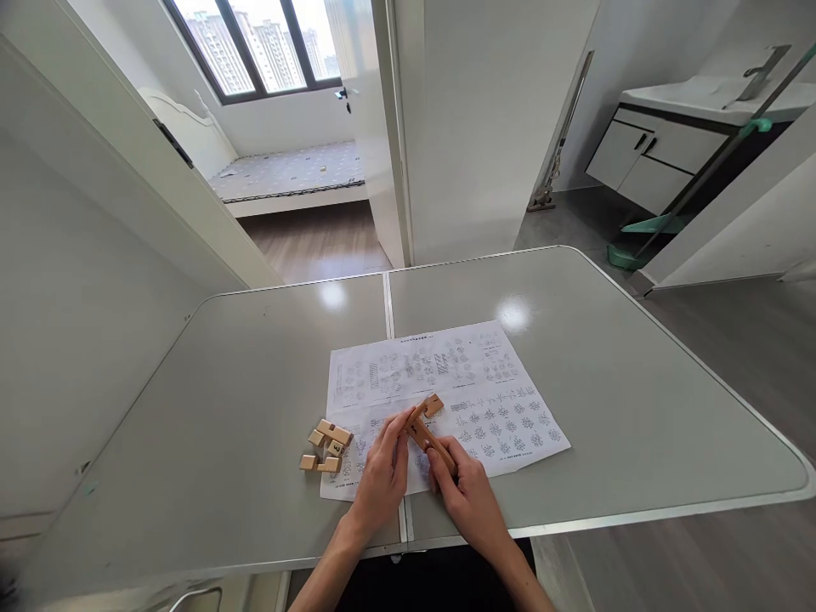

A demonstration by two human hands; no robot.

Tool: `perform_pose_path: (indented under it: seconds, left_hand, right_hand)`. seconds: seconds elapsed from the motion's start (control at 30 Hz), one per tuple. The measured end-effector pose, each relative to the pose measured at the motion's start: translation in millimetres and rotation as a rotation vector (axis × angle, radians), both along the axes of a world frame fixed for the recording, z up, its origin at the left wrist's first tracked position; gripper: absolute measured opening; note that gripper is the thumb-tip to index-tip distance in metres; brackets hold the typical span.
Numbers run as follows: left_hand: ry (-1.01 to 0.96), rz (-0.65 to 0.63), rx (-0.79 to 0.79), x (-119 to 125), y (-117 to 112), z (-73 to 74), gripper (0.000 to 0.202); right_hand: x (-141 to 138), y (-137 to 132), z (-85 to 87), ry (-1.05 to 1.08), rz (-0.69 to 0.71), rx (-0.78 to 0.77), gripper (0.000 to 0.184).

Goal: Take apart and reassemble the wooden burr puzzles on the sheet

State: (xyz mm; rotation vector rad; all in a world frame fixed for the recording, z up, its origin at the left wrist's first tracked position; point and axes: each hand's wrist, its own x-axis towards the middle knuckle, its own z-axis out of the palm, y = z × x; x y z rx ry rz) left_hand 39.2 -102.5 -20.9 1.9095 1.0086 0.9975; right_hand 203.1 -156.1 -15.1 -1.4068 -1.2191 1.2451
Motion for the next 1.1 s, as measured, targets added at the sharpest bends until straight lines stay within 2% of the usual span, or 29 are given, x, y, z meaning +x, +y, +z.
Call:
perform_pose_path:
  seconds: [0.23, 0.7, 0.87, 1.1]
  left_hand:
    - [-0.005, -0.023, -0.006, 0.0, 0.2, 0.9, 0.05]
    - [-0.019, -0.006, -0.063, 0.4, 0.3, 0.3, 0.045]
    - [-0.051, -0.022, -0.122, -0.4, -0.4, -0.9, 0.043]
    - [-0.038, -0.025, -0.049, -1.3, 0.6, -2.5, 0.047]
  right_hand:
    - [-0.4, 1.0, 4.3, -0.016, -0.013, -0.011, 0.045]
    - [2.3, -0.4, 2.1, -0.008, 0.028, -0.032, 0.044]
    - [3.0, -0.2, 3.4, 0.001, 0.033, -0.033, 0.043]
    - [1.3, -0.1, -0.2, -0.004, 0.021, -0.031, 0.044]
